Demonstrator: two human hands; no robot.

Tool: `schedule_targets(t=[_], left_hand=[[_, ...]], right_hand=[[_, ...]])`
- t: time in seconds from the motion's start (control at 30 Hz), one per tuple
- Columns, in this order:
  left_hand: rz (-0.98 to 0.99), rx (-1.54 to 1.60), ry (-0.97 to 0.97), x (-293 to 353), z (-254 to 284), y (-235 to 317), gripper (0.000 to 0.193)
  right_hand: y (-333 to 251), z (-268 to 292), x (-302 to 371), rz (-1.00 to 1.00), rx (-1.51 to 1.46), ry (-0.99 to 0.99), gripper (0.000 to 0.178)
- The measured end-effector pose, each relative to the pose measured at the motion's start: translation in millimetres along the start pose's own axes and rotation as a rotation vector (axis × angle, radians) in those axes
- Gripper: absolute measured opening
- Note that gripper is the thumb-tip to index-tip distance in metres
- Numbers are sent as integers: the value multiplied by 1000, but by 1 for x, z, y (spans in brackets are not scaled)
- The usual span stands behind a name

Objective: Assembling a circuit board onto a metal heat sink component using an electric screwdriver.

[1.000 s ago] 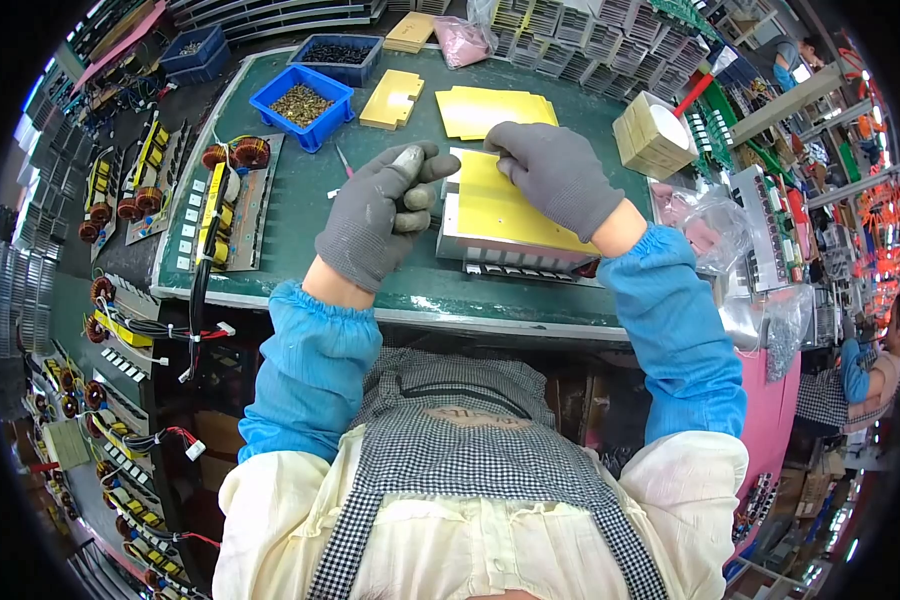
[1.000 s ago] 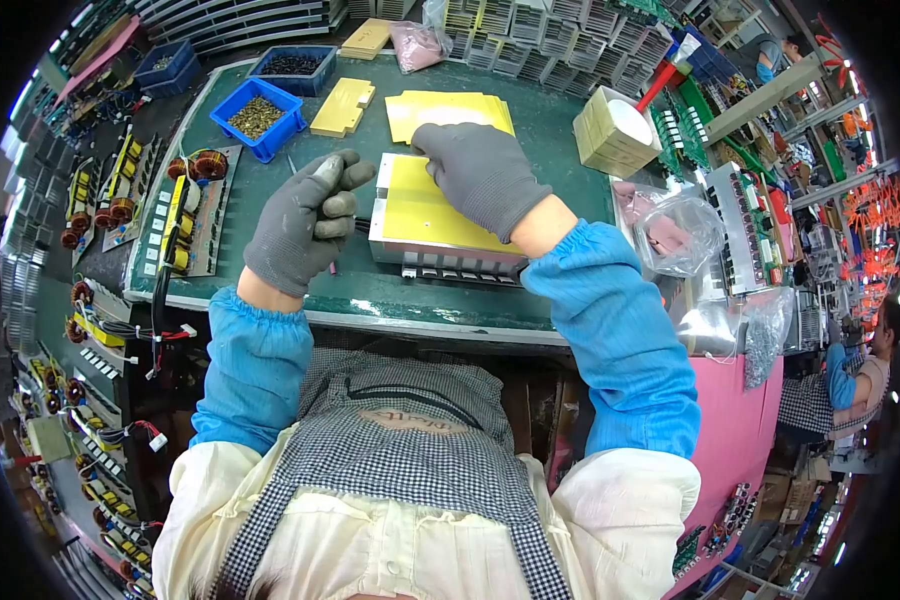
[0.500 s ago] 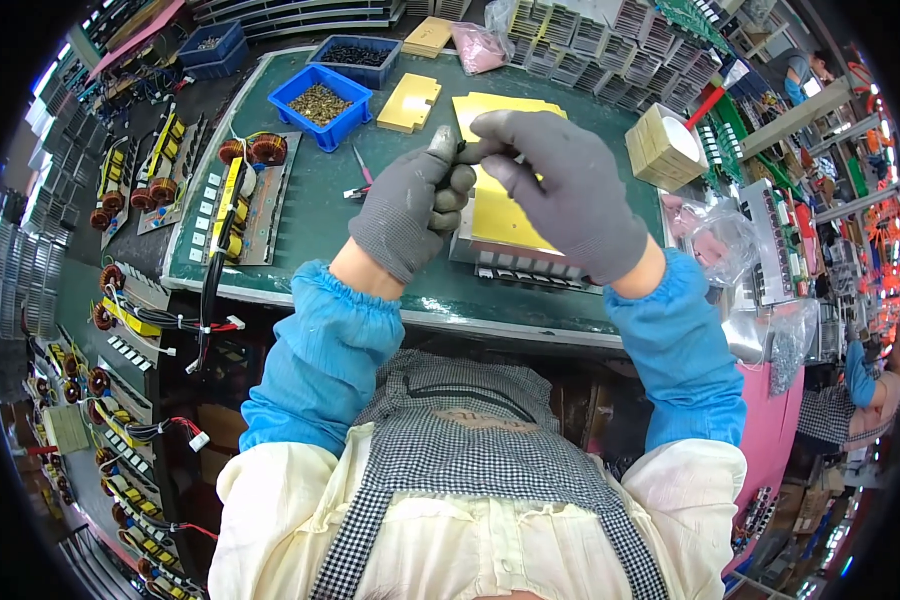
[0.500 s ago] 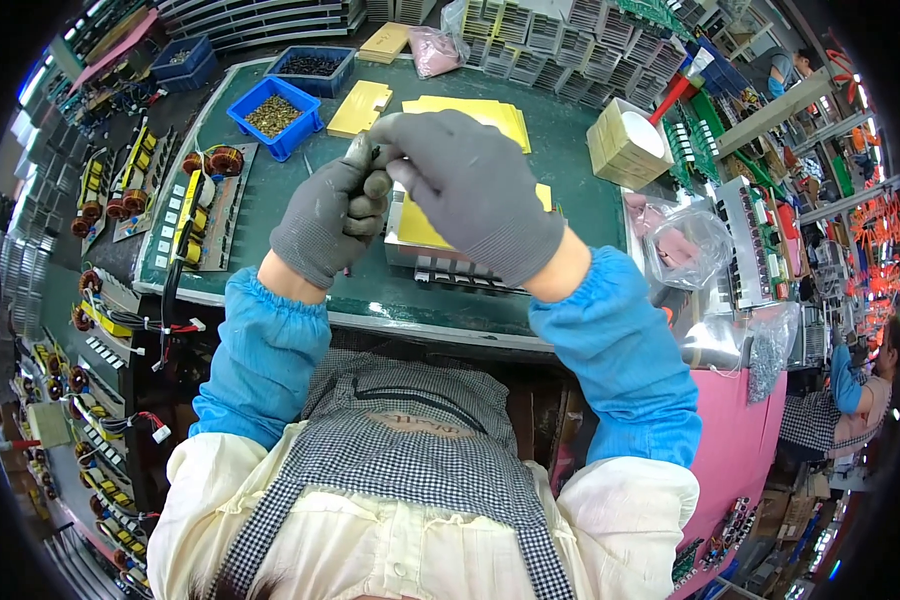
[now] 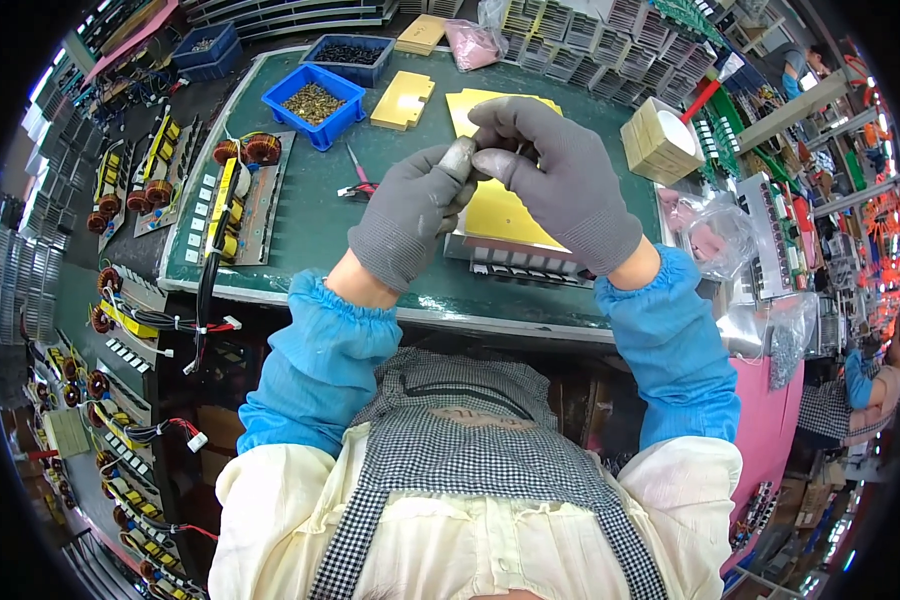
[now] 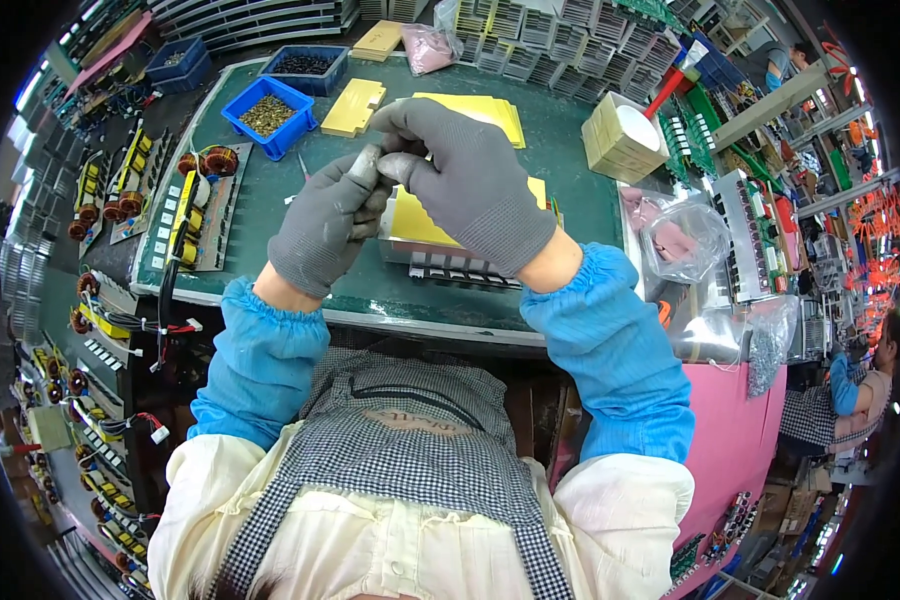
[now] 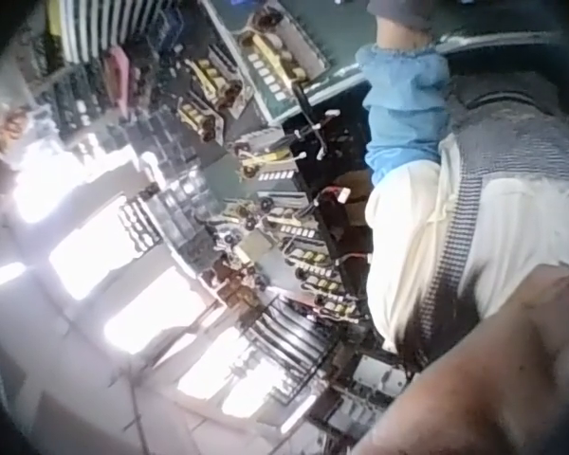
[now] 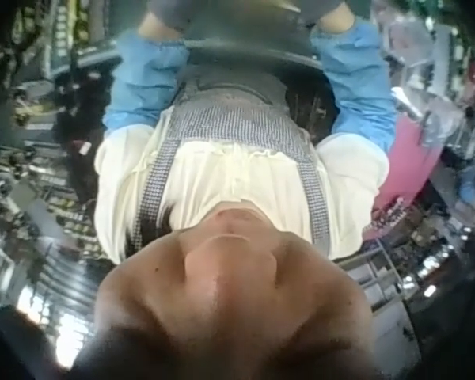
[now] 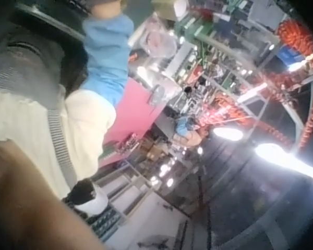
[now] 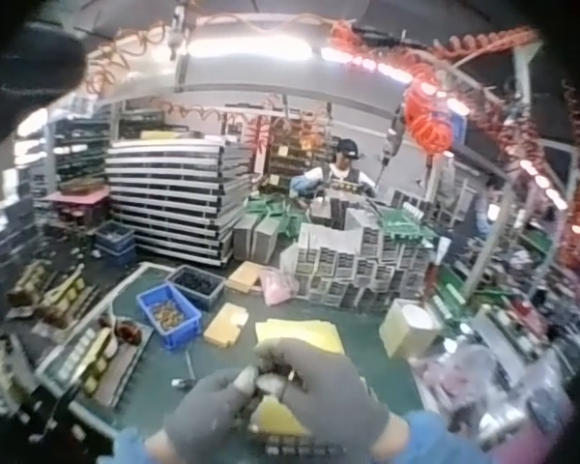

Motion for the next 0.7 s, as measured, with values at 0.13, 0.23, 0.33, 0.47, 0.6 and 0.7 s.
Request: schedule_targets(t=[0.13,0.23,0.33,0.47,0.6,0.7], left_hand=[[-46,-78,18,3,-3,1,33],[-70,-100,-1,6,-5,5,33],[-85,-98,-38,8,-6,10,31],[-84,-90,-116,12,-7,12,35],[-82,-117,-219,10,-11,8,35],[-108,-103,-184,11,-5,7,34]], right_hand=[[16,-1,5,-193,-419,20,32],[17,-1,8,-223,-536,47,32],[8,1,8,-131,-479,33,33],[15,5,10,-261,-612,53,34],[14,2,8,-237,-616,30,31],[8,0,8,-164,-550,35,31]])
Point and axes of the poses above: each hand's wrist, its own x-axis away from the middle knuckle, its own z-axis out of the back of the hand, y = z × x, the point moved 8 cm from there along -x, towards the middle knuckle, and after that the axes turned 15 degrees about z, right-handed, at the moved point
